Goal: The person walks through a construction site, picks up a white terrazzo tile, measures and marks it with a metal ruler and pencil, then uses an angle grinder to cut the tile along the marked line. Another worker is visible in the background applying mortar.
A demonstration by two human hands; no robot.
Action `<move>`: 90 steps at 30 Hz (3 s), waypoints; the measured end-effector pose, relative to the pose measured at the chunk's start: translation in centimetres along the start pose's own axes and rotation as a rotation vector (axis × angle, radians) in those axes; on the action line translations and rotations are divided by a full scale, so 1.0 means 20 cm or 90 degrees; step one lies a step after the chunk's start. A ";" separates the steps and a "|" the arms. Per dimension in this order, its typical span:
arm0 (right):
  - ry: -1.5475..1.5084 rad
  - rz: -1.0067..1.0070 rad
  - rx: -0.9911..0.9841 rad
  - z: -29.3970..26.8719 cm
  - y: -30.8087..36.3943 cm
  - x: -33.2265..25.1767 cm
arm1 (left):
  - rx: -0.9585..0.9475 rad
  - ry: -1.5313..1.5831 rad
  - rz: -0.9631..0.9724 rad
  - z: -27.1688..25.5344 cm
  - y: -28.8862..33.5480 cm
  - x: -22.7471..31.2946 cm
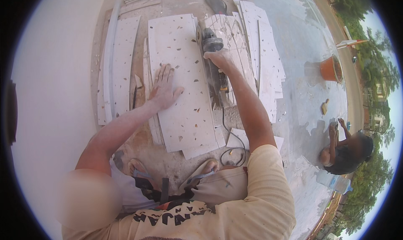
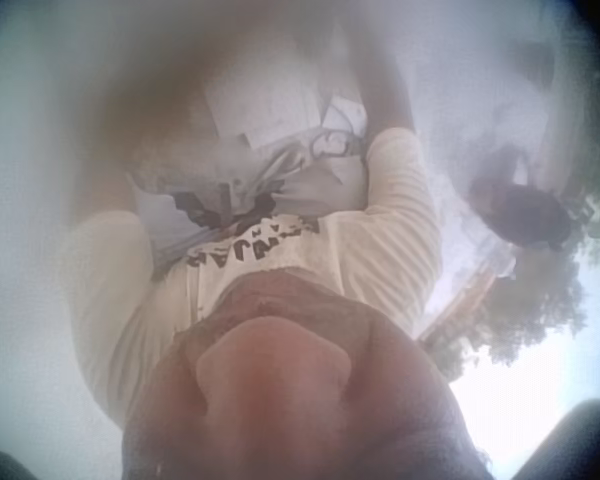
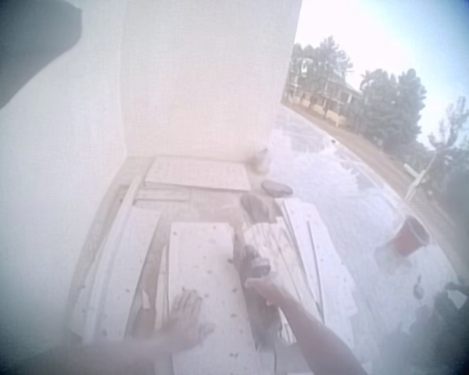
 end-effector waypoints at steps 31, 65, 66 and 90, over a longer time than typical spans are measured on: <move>0.002 -0.033 0.032 0.00 -0.24 -0.06 | -0.049 -0.008 -0.020 0.00 -0.03 -0.01; -0.023 -0.063 0.039 -0.03 -0.36 -0.16 | -0.031 0.004 -0.012 0.00 -0.02 -0.01; -0.019 -0.057 0.035 -0.02 -0.35 -0.17 | -0.032 0.002 -0.012 0.00 -0.02 -0.01; -0.037 -0.060 0.045 -0.04 -0.42 -0.24 | -0.044 0.012 -0.018 0.00 -0.03 -0.01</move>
Point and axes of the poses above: each hand's wrist, its own y-axis away from the middle knuckle, its own z-axis out of the palm, x = y × z, the point moved 7 cm from there along -y, towards the middle knuckle, and after that the axes turned 8 degrees about y, right-handed, at the moved point
